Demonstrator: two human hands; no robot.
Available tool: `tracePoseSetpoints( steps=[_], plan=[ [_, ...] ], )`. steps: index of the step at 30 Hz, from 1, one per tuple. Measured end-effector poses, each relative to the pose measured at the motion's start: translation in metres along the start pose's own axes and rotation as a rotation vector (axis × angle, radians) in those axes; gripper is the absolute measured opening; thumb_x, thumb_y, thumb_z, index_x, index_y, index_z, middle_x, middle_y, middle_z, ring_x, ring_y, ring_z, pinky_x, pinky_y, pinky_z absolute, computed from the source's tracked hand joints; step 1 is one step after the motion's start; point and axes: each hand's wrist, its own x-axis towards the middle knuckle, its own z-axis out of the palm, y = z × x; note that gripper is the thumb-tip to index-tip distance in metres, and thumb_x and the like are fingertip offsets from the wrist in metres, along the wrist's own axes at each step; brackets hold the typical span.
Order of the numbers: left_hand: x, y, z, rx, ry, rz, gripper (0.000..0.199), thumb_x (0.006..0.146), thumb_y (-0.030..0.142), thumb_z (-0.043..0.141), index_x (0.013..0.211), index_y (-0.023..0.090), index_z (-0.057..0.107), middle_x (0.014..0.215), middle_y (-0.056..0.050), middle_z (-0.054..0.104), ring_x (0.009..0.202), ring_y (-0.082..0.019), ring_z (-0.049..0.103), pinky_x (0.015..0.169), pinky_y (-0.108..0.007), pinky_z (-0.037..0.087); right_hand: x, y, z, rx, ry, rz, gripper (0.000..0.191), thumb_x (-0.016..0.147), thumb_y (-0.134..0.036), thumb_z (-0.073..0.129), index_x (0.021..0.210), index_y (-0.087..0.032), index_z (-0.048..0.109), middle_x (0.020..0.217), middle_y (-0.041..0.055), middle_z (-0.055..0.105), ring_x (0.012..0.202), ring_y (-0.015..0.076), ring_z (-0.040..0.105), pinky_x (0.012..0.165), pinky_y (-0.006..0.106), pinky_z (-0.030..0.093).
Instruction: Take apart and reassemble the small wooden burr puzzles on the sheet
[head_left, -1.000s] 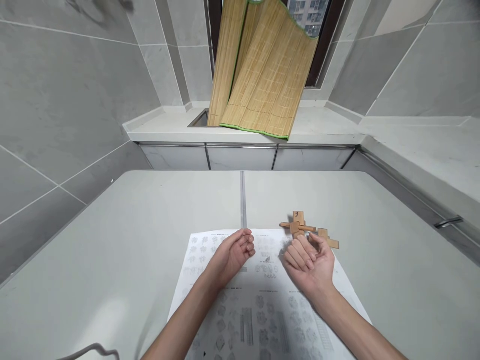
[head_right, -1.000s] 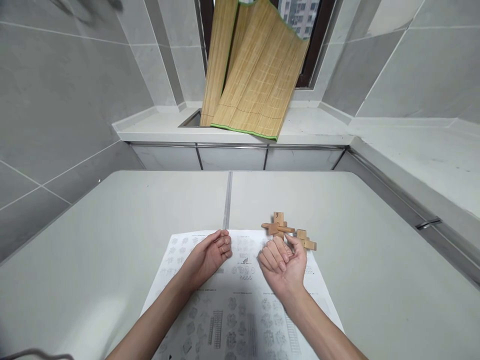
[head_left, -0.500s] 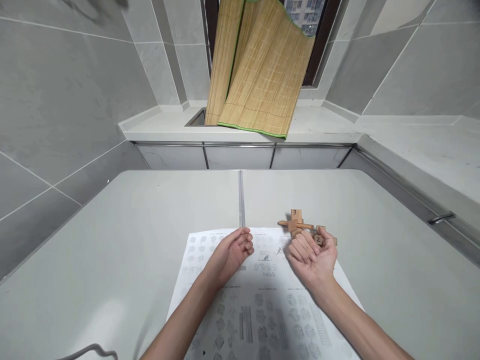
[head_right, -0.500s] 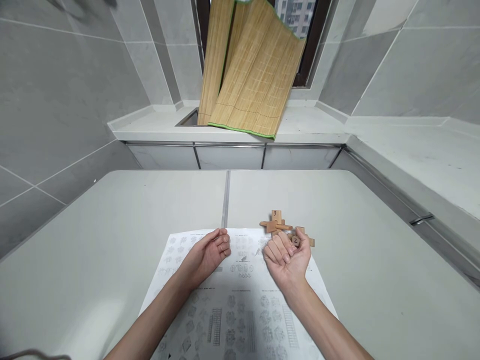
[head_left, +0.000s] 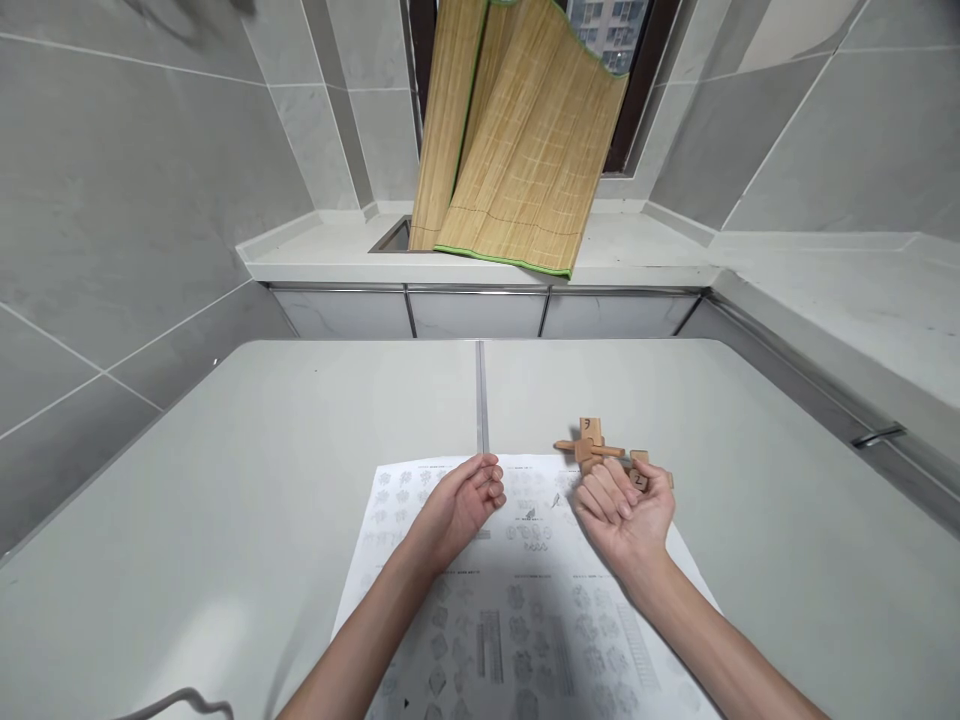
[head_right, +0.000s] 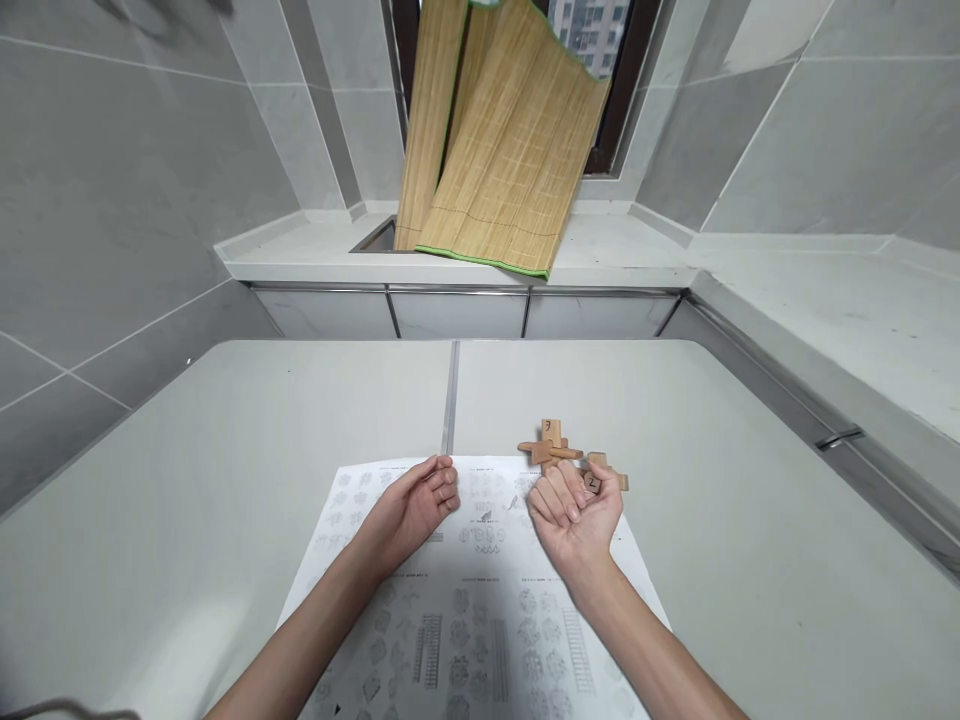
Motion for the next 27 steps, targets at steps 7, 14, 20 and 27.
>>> tracePoseSetpoints(
  steps=[7, 14, 20, 27],
  plan=[
    [0.000, 0.000, 0.001, 0.015, -0.006, 0.002, 0.017, 0.094, 0.029, 0.075, 0.095, 0.013, 0.069, 0.086, -0.003, 0.055, 0.073, -0.012, 0.054, 0.074, -0.026, 0.049, -0.004, 0.004, 0.009, -0.134, -0.092, -0.024, 0.047, 0.085, -0.036, 0.062, 0.047, -0.024, 0.037, 0.038, -0.0059, 0.029, 0.037, 0.0085, 0.017, 0.038, 0.027, 0.022],
    [0.000, -0.004, 0.001, 0.115, -0.049, 0.051, 0.023, 0.094, 0.035, 0.075, 0.099, 0.013, 0.070, 0.088, -0.004, 0.059, 0.073, -0.012, 0.054, 0.073, -0.026, 0.047, -0.012, 0.022, 0.010, -0.561, -0.312, -0.020, 0.053, 0.094, -0.037, 0.054, 0.045, -0.024, 0.040, 0.039, -0.0053, 0.024, 0.041, 0.0114, 0.018, 0.045, 0.031, 0.017],
    [-0.012, -0.006, 0.012, 0.459, -0.145, 0.175, 0.032, 0.098, 0.046, 0.070, 0.109, 0.016, 0.071, 0.108, -0.010, 0.068, 0.098, -0.019, 0.063, 0.087, -0.031, 0.049, -0.016, 0.027, -0.005, -0.939, -0.526, 0.165, 0.054, 0.096, -0.036, 0.052, 0.046, -0.025, 0.034, 0.044, -0.0039, 0.028, 0.047, 0.0129, 0.026, 0.051, 0.032, 0.021],
    [-0.026, -0.012, 0.024, 0.721, -0.428, 0.140, 0.064, 0.084, 0.052, 0.083, 0.138, 0.023, 0.064, 0.144, -0.014, 0.063, 0.136, -0.034, 0.057, 0.119, -0.049, 0.040, -0.027, 0.020, 0.005, -1.440, -0.576, 0.161, 0.027, 0.097, -0.044, 0.060, 0.080, -0.023, 0.062, 0.077, 0.0012, 0.058, 0.073, 0.0191, 0.051, 0.067, 0.031, 0.043]
  ],
)
